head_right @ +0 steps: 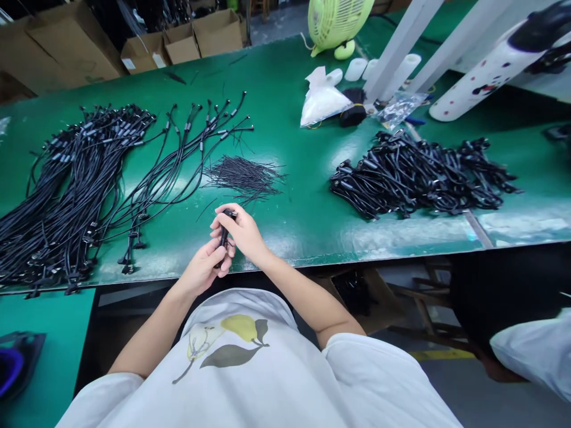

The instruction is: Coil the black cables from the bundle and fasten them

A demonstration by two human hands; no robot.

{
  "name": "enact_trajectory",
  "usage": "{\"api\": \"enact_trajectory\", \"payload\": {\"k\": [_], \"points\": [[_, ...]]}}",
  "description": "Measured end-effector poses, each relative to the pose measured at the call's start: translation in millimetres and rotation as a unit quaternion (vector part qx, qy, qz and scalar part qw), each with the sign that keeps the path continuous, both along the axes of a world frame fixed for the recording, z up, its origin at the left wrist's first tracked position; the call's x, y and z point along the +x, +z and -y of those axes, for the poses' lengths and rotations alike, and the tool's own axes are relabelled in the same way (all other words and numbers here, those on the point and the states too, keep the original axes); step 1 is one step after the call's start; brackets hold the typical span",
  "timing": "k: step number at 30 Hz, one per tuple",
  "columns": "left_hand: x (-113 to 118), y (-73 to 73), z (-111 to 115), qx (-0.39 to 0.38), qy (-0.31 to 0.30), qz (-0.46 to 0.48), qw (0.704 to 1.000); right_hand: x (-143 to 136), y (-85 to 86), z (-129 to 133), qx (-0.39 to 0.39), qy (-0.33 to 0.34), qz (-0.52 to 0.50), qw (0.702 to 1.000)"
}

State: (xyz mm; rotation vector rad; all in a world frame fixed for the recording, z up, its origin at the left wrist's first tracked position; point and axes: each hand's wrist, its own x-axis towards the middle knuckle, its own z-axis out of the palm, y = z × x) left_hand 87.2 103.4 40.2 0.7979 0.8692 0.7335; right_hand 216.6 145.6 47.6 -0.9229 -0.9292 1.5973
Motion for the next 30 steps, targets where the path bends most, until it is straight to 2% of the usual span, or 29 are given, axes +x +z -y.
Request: {"api": "enact_trajectory", "payload": {"k": [3,7,12,16,19,21,22,23,25,27,28,29,30], "points": [[0,4.4,-3,-0.032,-0.028,0.023,0.999,5,3.6,4,-0.054,0.014,-0.074,0.996],[7,2.8,-1,-0.071,0.017,0.044,0.996,12,4.9,9,-0.08,0.03,-0.132,0.988],[22,-7.1,2,-0.029,0.089,-0.015,0.995,7,7.6,18,-0.027,0.021,-0.149,0.988],[28,-16.9,5,-0.012,0.074,-0.033,0.997,5,0.7,19,-0.009,-0.006,-0.144,0.99],[20,-14.3,6,0.033,-0.001,-0.068,0.997,33,-9.7,9,0.017,-0.024,-0.064,0.997],[9,0.1,4,0.095,-0.049,-0.108,0.988,72,-9.9,2,0.055,-0.079,0.09,0.991],[3,12.5,4,0.137,-0.071,-0.127,0.98,97,-6.2,-1,0.079,-0.123,0.195,0.97],[-2,28.2,4,0.181,-0.107,-0.14,0.968,124,0.0,-4,0.103,-0.172,0.31,0.929],[-7,67.2,6,0.297,-0.185,-0.133,0.927,181,17.6,-10,0.14,-0.255,0.528,0.798],[-4,108.7,12,0.398,-0.271,-0.088,0.872,238,35.2,-22,0.147,-0.28,0.684,0.657],[0,127.2,16,0.428,-0.305,-0.071,0.848,264,41.0,-30,0.132,-0.284,0.733,0.604],[6,142.9,21,0.457,-0.31,-0.052,0.832,287,43.3,-39,0.098,-0.289,0.764,0.569],[12,155.3,26,0.465,-0.279,-0.068,0.838,307,41.7,-48,0.048,-0.283,0.782,0.553]]}}
